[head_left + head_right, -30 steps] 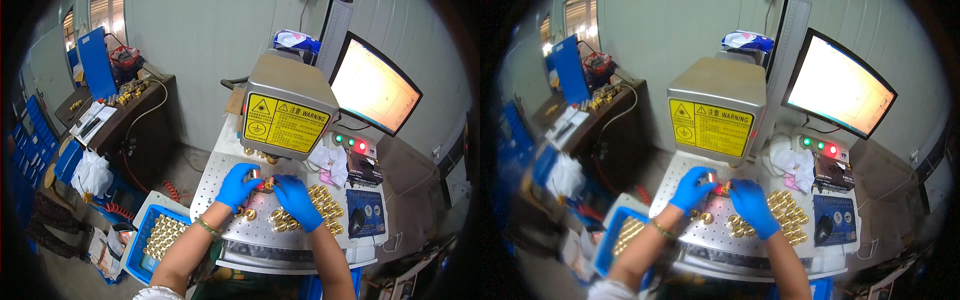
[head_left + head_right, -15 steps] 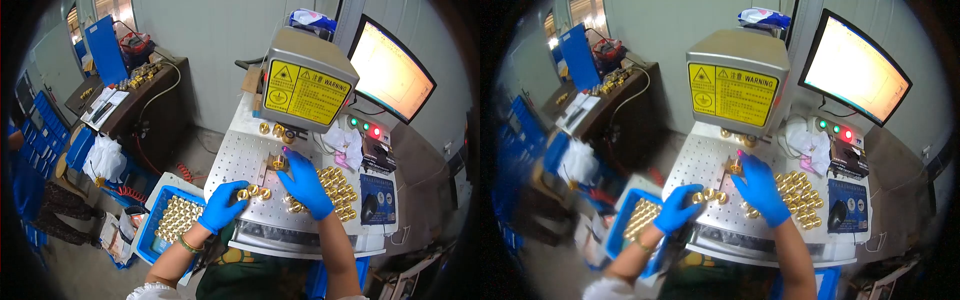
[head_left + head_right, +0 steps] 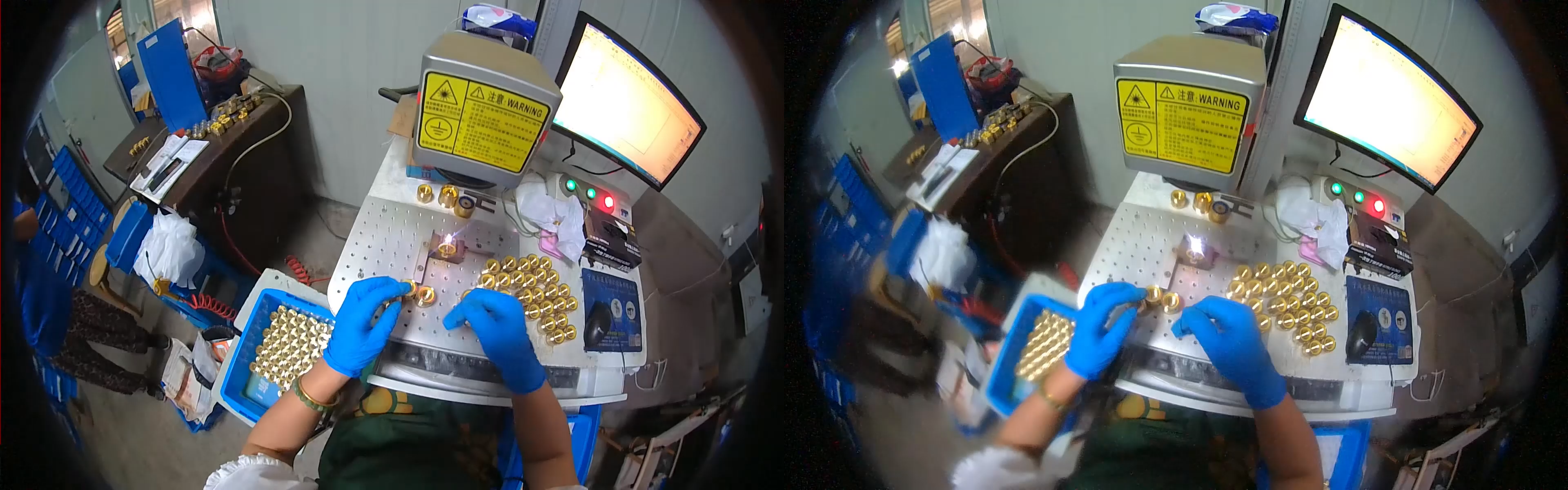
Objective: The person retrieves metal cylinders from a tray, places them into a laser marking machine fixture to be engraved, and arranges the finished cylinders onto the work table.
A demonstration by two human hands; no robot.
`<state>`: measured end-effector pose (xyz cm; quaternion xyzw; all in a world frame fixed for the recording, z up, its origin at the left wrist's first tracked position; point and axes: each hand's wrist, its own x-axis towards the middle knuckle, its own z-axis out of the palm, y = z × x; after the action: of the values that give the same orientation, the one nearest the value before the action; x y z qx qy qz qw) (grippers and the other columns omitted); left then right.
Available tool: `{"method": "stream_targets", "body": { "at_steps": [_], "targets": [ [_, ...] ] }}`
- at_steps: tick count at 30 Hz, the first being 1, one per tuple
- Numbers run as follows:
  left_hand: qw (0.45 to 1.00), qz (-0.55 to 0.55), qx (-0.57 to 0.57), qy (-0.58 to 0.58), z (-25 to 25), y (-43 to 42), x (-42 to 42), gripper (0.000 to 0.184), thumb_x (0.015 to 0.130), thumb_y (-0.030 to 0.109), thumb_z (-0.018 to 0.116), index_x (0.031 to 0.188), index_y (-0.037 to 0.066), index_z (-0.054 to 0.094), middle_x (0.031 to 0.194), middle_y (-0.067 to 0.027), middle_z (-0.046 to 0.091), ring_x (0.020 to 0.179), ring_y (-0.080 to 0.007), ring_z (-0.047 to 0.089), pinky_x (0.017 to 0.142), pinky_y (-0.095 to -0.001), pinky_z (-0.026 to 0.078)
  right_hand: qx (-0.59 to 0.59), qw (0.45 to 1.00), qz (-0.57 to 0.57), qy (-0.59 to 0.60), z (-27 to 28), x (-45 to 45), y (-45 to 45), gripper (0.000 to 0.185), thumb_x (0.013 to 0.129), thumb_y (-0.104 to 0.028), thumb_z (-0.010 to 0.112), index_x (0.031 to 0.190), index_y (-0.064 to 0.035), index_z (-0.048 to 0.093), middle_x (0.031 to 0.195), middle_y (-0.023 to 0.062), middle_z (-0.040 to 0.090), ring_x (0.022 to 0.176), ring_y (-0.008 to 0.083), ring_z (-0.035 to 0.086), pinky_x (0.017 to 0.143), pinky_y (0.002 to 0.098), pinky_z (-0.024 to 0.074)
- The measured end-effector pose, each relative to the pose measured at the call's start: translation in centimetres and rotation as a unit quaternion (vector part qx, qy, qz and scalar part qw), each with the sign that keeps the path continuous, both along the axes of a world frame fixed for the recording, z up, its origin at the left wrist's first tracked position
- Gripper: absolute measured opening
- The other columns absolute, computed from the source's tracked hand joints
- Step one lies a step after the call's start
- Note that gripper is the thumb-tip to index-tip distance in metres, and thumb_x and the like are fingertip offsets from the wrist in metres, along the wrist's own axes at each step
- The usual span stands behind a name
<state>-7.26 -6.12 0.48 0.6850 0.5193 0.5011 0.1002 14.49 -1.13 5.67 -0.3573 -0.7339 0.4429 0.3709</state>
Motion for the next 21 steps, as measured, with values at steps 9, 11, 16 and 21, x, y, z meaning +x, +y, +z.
{"method": "stream_targets", "body": {
  "at_steps": [9, 11, 16, 21],
  "targets": [
    [0.961, -0.084, -0.147, 0.22, -1.3, 3.9, -2.6, 0.033, 0.076, 0.009, 0.064, 0.109, 0.012, 0.066, 0.1, -0.0117, 0.063, 0.088, -0.0333, 0.06, 0.078, -0.0404, 0.05, -0.034, 0.96, 0.024, 0.275, 3.0, 4.4, -3.5, 0.058, 0.094, -0.05, 0.047, 0.059, -0.004, 0.055, 0.061, 0.0099, 0.059, 0.053, 0.0197, 0.051, 0.057, 0.0332, 0.0421],
    [0.95, -0.075, -0.146, 0.265, 0.2, 4.5, -2.0, 0.028, 0.077, 0.011, 0.062, 0.104, 0.016, 0.069, 0.093, -0.0098, 0.065, 0.082, -0.0327, 0.062, 0.072, -0.0422, 0.051, -0.014, 0.988, -0.011, 0.156, 2.9, 4.3, -3.0, 0.057, 0.093, -0.049, 0.05, 0.062, -0.0017, 0.056, 0.058, 0.0106, 0.057, 0.051, 0.0202, 0.05, 0.056, 0.034, 0.0418],
    [0.894, -0.061, -0.149, 0.419, 0.1, 7.3, -1.6, 0.018, 0.073, 0.019, 0.064, 0.089, 0.017, 0.071, 0.09, -0.0124, 0.064, 0.081, -0.0341, 0.062, 0.068, -0.0433, 0.051, -0.076, 0.994, -0.03, 0.07, 0.0, 3.8, -2.6, 0.033, 0.092, -0.011, 0.042, 0.069, 0.0029, 0.061, 0.063, 0.0098, 0.062, 0.059, 0.0173, 0.061, 0.063, 0.0285, 0.05],
    [0.865, -0.17, -0.085, 0.464, 0.2, 7.6, -2.4, 0.017, 0.069, 0.018, 0.065, 0.085, 0.015, 0.07, 0.1, -0.0111, 0.062, 0.087, -0.0315, 0.061, 0.069, -0.0411, 0.052, -0.108, 0.992, -0.056, 0.037, 0.0, 4.6, -3.8, 0.031, 0.091, -0.009, 0.042, 0.07, 0.0029, 0.061, 0.065, 0.0095, 0.063, 0.06, 0.0161, 0.061, 0.062, 0.0282, 0.0495]
  ]
}}
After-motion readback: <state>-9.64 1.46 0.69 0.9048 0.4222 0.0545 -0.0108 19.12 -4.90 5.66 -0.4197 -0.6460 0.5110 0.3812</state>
